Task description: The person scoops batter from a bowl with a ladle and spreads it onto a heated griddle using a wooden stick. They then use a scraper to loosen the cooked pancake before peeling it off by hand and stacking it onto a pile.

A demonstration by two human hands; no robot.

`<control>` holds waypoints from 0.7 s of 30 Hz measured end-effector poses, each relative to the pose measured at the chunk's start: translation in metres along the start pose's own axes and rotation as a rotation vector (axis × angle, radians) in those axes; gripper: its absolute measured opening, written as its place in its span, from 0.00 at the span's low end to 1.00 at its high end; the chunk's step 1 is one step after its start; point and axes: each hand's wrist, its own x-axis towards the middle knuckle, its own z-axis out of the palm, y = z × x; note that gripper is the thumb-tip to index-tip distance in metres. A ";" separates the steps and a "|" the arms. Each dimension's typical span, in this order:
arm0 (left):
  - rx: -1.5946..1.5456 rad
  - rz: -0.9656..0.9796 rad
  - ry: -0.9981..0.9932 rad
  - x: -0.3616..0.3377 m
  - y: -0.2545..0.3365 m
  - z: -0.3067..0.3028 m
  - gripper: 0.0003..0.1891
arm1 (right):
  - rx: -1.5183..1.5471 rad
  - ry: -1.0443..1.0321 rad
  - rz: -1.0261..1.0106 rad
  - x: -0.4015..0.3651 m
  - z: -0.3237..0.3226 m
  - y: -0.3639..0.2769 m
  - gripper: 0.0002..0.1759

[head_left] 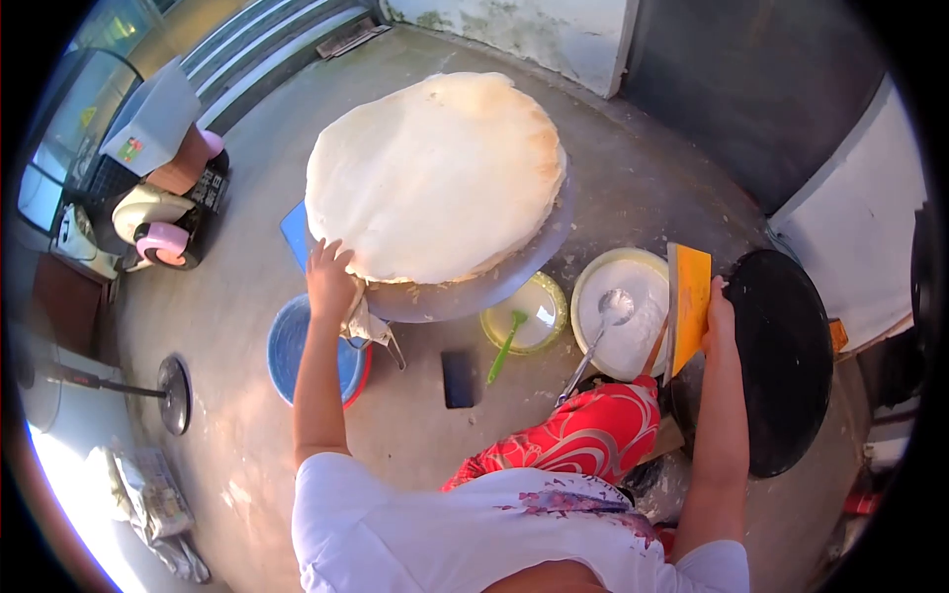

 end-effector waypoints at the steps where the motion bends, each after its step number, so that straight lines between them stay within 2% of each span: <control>1: -0.021 -0.015 0.070 0.004 0.026 -0.017 0.19 | -0.007 -0.014 0.001 -0.012 0.009 -0.006 0.20; 3: -0.219 0.016 0.148 -0.001 0.067 -0.019 0.20 | 0.186 -0.483 0.103 -0.037 0.033 -0.009 0.23; 4: -0.726 -0.074 0.032 -0.006 0.098 -0.019 0.21 | 0.285 -0.662 0.100 -0.042 0.047 -0.006 0.22; 5: -1.068 -0.253 -0.308 -0.007 0.135 -0.037 0.22 | 0.385 -0.838 0.097 -0.047 0.061 -0.005 0.22; 6: -1.211 -0.333 -0.558 -0.007 0.166 -0.045 0.24 | 0.421 -0.863 0.079 -0.055 0.081 -0.003 0.22; 8: -1.847 -0.391 -0.573 -0.015 0.221 -0.053 0.21 | 0.494 -0.918 0.045 -0.079 0.120 -0.002 0.22; 9: -1.846 -0.392 -0.575 -0.010 0.238 -0.056 0.21 | 0.531 -0.947 0.029 -0.092 0.135 -0.001 0.22; 11: -2.099 -0.641 -0.545 0.009 0.256 -0.058 0.14 | 0.501 -0.930 0.004 -0.107 0.150 0.002 0.23; 12: -2.100 -0.636 -0.554 0.019 0.254 -0.047 0.14 | 0.471 -0.914 -0.025 -0.111 0.152 0.002 0.23; 13: -2.151 -0.787 -0.515 0.030 0.249 -0.023 0.11 | 0.347 -0.861 -0.140 -0.114 0.149 0.000 0.25; 14: -2.195 -0.939 -0.476 0.044 0.243 -0.001 0.07 | 0.353 -0.852 -0.147 -0.112 0.140 -0.002 0.25; 16: -2.069 -1.012 -0.394 0.080 0.231 0.031 0.04 | 0.090 -0.770 -0.178 -0.102 0.113 -0.005 0.25; 18: -2.151 -1.288 -0.277 0.122 0.218 0.067 0.04 | 0.040 -0.717 -0.147 -0.072 0.085 0.011 0.25; 20: -2.149 -1.422 -0.257 0.150 0.209 0.090 0.06 | -0.119 -0.567 -0.115 -0.046 0.055 0.029 0.23; 21: -2.150 -1.413 -0.278 0.155 0.206 0.102 0.06 | -0.124 -0.519 -0.109 -0.035 0.038 0.041 0.22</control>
